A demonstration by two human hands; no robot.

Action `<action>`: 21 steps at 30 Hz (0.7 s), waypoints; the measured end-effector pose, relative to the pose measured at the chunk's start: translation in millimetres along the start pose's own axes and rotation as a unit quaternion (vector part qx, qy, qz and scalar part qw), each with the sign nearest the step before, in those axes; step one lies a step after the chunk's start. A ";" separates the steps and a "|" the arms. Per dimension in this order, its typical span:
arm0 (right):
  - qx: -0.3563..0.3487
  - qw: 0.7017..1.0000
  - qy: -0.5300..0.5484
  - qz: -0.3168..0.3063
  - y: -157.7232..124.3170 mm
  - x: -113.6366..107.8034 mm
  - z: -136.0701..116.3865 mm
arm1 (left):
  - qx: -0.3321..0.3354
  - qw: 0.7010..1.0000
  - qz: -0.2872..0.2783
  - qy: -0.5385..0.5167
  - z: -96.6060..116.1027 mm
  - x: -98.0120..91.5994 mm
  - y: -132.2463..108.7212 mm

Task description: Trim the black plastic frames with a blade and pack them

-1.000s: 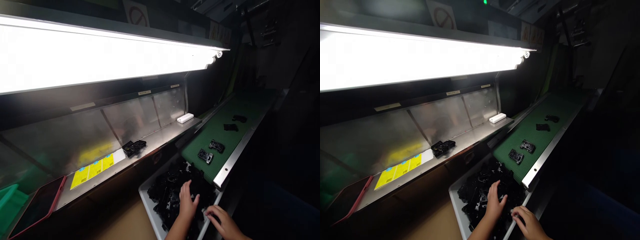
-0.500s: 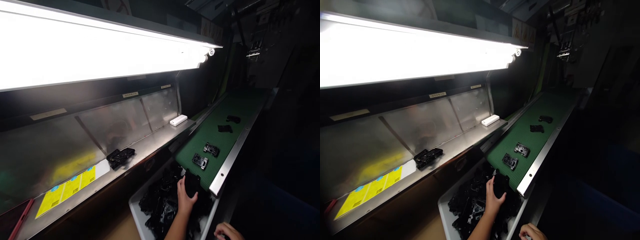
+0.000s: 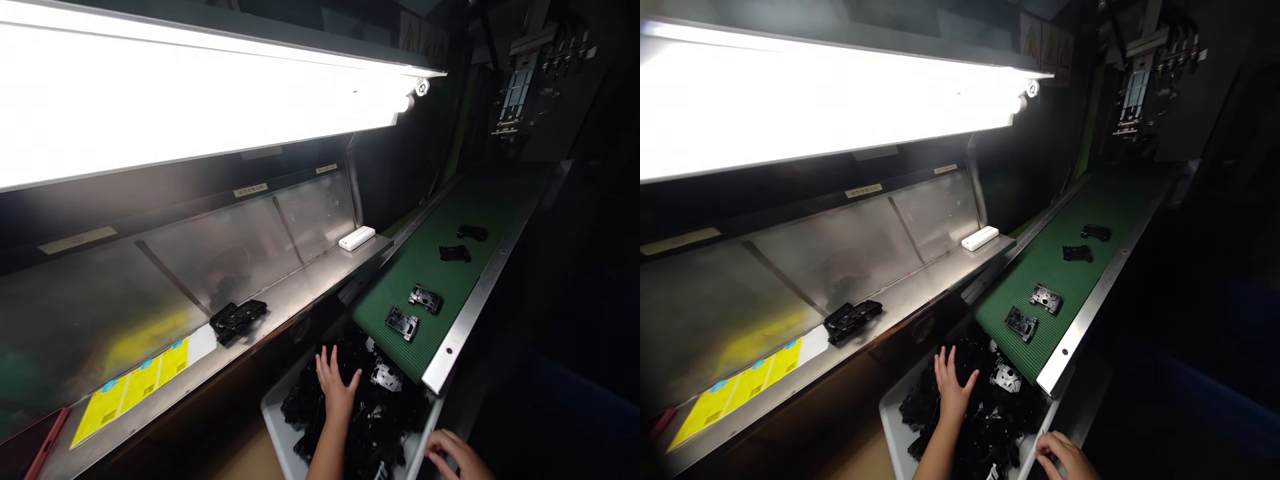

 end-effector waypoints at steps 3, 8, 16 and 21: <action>-0.004 1.000 -0.006 -0.011 -1.2 -3.6 -3.7 | 0.015 0.998 -0.059 0.003 10.1 14.3 -23.7; 0.004 1.000 -0.001 0.011 -8.6 -9.6 -4.8 | 0.025 0.979 -0.200 -0.015 15.6 1.9 -87.7; -0.004 1.000 0.028 -0.004 -3.4 8.7 -11.4 | -0.021 0.940 -0.335 0.055 -4.8 -20.8 -179.7; -0.026 0.999 0.018 -0.028 3.4 21.5 -39.9 | -0.044 0.953 -0.294 0.057 -1.5 -27.0 -181.3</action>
Point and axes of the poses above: each hand's wrist, its own y-axis towards the middle knuckle, its own x-axis out of the palm, z = x × y, the point moved 9 cm from there along y, towards the middle knuckle, and after that the axes turned 4 degrees about z, right-handed, at the moved point
